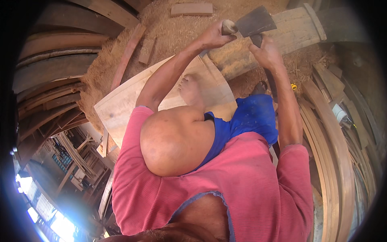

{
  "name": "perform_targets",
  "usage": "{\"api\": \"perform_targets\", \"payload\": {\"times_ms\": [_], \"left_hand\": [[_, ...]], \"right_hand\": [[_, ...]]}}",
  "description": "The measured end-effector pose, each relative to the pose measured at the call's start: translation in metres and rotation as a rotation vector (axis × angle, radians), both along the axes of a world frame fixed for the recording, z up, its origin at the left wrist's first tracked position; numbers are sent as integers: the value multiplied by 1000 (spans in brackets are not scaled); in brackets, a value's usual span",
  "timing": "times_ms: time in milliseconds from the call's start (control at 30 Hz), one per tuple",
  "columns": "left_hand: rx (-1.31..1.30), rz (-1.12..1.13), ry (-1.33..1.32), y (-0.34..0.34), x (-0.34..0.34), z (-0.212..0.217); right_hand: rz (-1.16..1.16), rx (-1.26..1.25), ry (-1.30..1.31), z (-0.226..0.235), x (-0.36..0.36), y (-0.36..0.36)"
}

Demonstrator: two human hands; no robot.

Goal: The person uses a chisel and mallet to carve a large curved wooden plank. They repeatedly strike the chisel to remove wood shavings, occasionally pause to wipe the surface, and later use a power sander to smooth the plank.

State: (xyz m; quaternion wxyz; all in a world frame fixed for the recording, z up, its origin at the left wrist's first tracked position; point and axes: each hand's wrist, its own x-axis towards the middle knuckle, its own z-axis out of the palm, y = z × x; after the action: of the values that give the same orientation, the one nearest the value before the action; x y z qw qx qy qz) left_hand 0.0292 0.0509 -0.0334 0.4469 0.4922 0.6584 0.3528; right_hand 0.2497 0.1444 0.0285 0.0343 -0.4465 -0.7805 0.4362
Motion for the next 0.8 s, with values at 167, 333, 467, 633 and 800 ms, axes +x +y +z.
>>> {"api": "perform_targets", "payload": {"times_ms": [167, 333, 467, 633, 800], "left_hand": [[74, 280, -150, -29, -19, 13], [352, 422, -181, -65, -38, 35], [378, 382, -181, -78, -43, 37], [358, 386, -188, -88, -40, 38], [396, 375, -202, -96, -35, 33]], "right_hand": [[-132, -207, 42, 29, -3, -13], [-148, -142, 205, 77, -16, -29], [-138, 5, 450, 107, -28, -39], [-143, 27, 515, 141, -32, -48], [-152, 122, 601, 161, -27, -59]]}}
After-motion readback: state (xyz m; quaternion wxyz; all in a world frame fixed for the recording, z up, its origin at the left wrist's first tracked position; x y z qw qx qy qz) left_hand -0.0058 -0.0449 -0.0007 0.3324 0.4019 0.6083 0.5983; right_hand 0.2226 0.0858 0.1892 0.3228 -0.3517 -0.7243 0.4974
